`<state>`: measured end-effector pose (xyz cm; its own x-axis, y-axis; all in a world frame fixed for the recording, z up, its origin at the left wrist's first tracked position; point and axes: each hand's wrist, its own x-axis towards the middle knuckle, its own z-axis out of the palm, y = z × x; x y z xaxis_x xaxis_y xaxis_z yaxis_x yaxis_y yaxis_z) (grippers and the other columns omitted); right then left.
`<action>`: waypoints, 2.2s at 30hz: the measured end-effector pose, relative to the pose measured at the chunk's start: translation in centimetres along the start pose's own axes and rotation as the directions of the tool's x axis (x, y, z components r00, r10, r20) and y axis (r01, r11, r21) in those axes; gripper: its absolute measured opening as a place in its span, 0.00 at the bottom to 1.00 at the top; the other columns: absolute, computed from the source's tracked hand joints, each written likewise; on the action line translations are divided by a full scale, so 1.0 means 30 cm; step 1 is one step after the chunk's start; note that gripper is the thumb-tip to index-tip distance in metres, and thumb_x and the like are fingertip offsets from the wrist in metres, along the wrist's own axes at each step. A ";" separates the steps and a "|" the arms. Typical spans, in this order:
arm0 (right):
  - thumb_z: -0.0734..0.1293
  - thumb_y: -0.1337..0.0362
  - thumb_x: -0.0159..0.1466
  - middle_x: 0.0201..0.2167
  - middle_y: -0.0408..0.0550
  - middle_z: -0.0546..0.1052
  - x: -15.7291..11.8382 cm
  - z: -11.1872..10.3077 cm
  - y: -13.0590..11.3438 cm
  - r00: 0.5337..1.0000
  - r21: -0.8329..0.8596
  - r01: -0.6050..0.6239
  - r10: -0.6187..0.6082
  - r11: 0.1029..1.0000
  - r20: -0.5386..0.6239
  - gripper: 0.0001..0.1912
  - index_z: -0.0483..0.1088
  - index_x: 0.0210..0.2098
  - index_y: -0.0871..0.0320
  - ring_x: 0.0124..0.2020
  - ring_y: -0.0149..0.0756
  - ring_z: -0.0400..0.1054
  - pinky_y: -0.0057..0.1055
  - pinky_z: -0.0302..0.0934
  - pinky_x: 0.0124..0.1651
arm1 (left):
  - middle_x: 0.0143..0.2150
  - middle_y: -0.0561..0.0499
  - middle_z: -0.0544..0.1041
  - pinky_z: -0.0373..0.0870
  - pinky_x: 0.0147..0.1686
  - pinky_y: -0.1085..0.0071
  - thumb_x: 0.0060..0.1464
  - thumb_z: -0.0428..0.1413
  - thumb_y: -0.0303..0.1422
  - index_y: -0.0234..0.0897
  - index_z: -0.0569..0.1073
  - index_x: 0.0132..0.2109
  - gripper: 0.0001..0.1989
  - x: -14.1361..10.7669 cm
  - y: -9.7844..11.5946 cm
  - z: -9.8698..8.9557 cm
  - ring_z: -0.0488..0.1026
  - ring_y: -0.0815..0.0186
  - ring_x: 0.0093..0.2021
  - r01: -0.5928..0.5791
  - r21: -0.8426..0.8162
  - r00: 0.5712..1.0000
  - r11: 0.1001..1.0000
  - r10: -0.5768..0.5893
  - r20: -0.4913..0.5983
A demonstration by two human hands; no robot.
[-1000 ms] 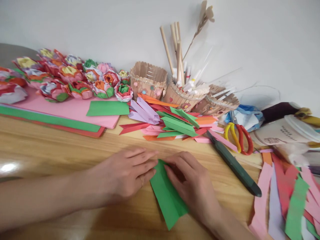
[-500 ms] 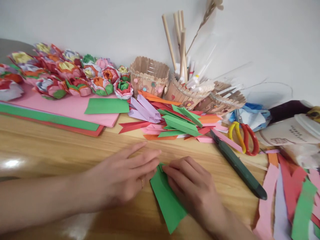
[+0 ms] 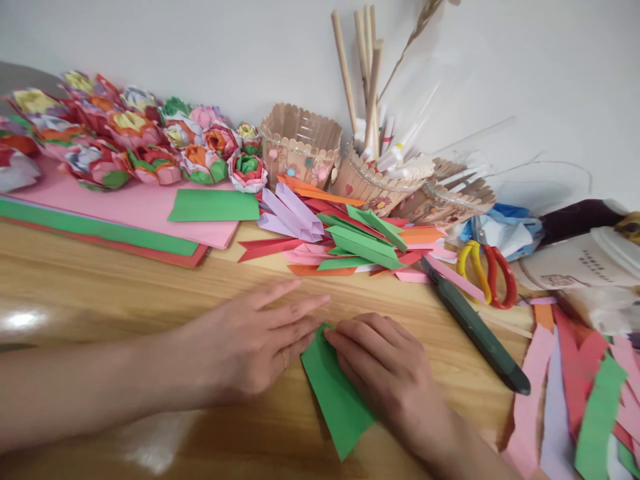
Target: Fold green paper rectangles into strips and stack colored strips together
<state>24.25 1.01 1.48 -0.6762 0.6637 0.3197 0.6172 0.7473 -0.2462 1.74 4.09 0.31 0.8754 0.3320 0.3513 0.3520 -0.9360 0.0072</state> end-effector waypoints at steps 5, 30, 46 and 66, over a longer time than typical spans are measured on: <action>0.57 0.70 0.69 0.33 0.50 0.77 0.007 -0.024 0.001 0.999 -0.015 0.020 -0.020 1.000 0.027 0.11 0.72 0.42 0.63 0.35 0.36 0.67 0.33 0.62 0.35 | 0.49 0.52 0.78 0.56 0.60 0.59 0.68 0.36 0.28 0.36 0.76 0.46 0.23 0.009 -0.001 -0.010 0.67 0.59 0.57 -0.006 -0.002 0.998 1.000 0.006 -0.058; 0.59 0.78 0.59 0.46 0.49 0.71 -0.031 -0.168 0.076 0.951 0.157 -0.155 0.104 0.975 0.290 0.19 0.74 0.40 0.52 0.47 0.40 0.64 0.40 0.61 0.48 | 0.54 0.52 0.75 0.49 0.63 0.54 0.66 0.46 0.30 0.38 0.73 0.50 0.12 -0.020 -0.011 0.009 0.60 0.57 0.63 0.002 -0.090 1.000 0.996 -0.005 -0.030; 0.59 0.71 0.66 0.31 0.48 0.72 -0.011 -0.055 -0.006 0.993 0.076 -0.097 0.092 0.992 0.070 0.10 0.71 0.38 0.58 0.32 0.34 0.64 0.28 0.59 0.32 | 0.38 0.54 0.80 0.67 0.47 0.70 0.66 0.42 0.25 0.35 0.76 0.39 0.17 0.008 0.051 -0.008 0.73 0.67 0.40 0.001 -0.057 0.962 0.998 -0.016 -0.273; 0.63 0.71 0.63 0.31 0.45 0.72 0.006 -0.061 -0.018 0.902 0.324 -0.429 0.382 0.843 0.201 0.06 0.70 0.30 0.56 0.33 0.34 0.67 0.28 0.62 0.34 | 0.36 0.51 0.77 0.67 0.34 0.72 0.67 0.37 0.26 0.35 0.74 0.39 0.20 0.008 0.067 0.006 0.71 0.67 0.34 0.112 -0.198 0.992 0.974 -0.120 -0.029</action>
<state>24.53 0.67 3.34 -0.4554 0.8902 0.0110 0.6800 0.3557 -0.6411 2.72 2.29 0.22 0.8166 0.4387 0.3752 0.3757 -0.8974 0.2315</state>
